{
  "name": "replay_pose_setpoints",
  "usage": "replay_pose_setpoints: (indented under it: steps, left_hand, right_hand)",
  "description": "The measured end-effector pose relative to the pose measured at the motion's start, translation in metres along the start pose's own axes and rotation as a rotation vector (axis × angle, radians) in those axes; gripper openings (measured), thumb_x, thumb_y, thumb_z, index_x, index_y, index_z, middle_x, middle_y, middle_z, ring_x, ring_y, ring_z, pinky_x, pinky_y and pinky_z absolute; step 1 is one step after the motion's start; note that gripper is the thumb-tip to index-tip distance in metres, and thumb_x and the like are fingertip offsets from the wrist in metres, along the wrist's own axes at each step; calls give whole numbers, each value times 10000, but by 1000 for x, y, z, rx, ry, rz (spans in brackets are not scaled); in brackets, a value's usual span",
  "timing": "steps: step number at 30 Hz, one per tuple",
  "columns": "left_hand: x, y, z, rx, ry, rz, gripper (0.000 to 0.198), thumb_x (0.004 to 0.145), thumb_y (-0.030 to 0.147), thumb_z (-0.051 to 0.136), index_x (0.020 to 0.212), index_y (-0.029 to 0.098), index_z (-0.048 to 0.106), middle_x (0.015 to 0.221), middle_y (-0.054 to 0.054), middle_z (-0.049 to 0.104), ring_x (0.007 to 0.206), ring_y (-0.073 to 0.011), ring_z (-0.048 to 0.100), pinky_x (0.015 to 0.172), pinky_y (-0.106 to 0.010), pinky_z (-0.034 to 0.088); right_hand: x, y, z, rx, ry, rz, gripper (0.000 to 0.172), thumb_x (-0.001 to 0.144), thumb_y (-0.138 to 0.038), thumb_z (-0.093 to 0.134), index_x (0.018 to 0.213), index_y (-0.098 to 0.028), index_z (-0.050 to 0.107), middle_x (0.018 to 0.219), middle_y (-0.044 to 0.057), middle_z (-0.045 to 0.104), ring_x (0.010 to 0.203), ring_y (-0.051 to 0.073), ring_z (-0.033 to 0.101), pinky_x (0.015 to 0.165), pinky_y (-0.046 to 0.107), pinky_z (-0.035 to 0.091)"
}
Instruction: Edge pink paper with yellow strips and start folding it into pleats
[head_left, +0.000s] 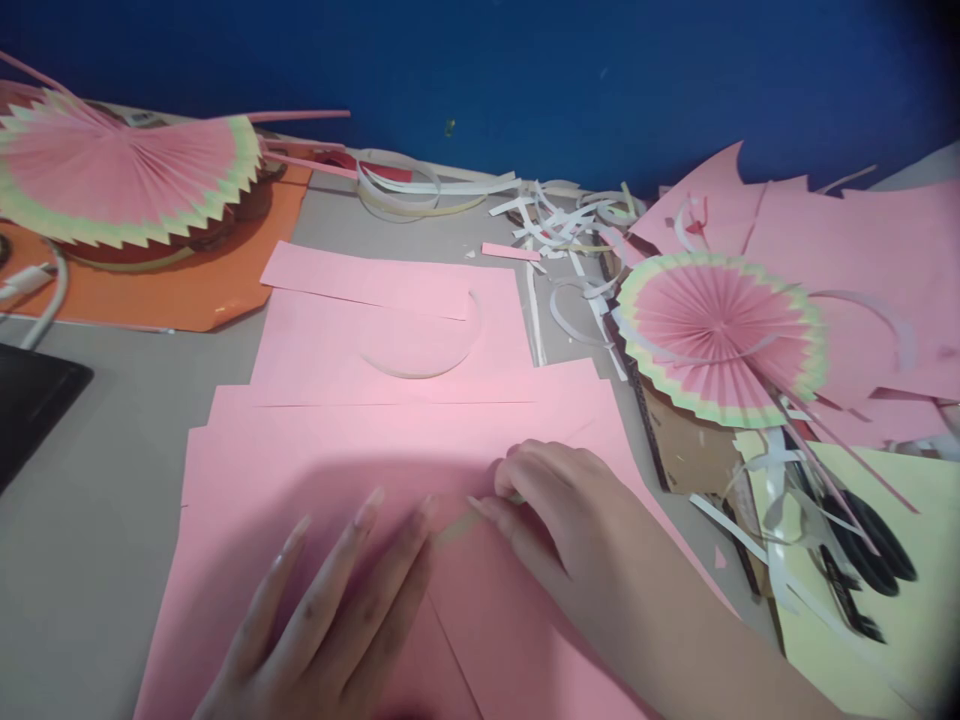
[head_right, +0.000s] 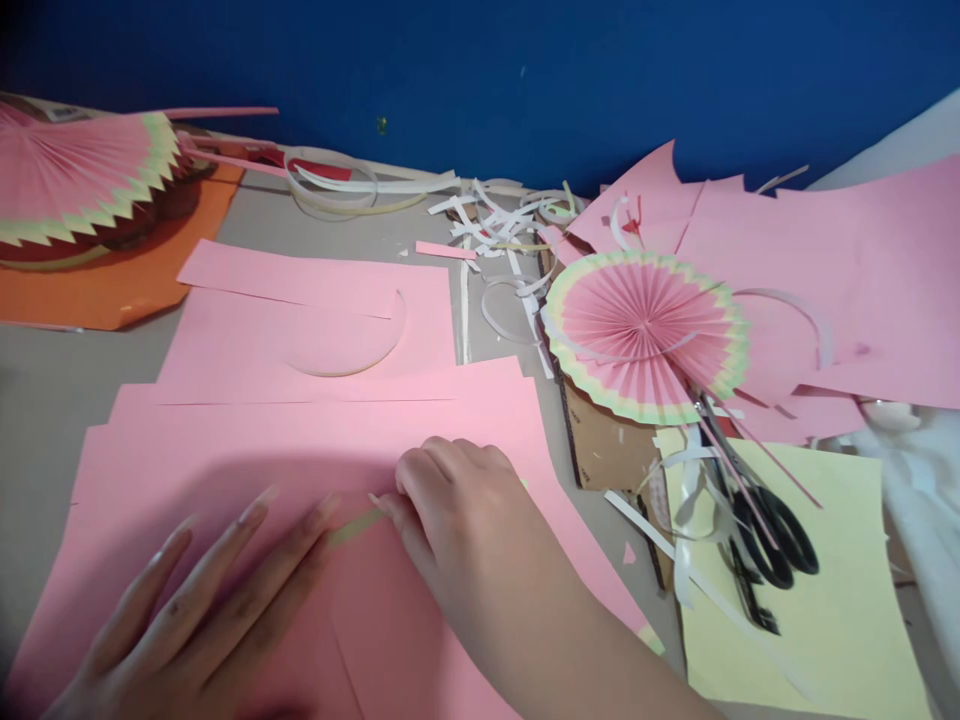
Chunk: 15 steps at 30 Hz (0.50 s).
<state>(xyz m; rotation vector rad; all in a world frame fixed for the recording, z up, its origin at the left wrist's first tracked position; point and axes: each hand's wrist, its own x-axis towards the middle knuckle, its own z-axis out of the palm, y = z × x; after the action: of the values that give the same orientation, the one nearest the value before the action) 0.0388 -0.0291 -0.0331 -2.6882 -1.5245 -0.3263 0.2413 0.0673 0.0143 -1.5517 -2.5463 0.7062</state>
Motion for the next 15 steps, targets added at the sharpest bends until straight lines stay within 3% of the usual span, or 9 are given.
replay_pose_setpoints:
  steps: [15]
  left_hand:
    - [1,0,-2,-12,1,-4,561,868,495,400,1345,200,422,1448,17,367,1357,-260,239,1139,-453,97]
  right_hand:
    - [0,-2,2,-46,25,16,197,873,-212,504,677,-194,489,704,6,537,663,167,493,623,295,341]
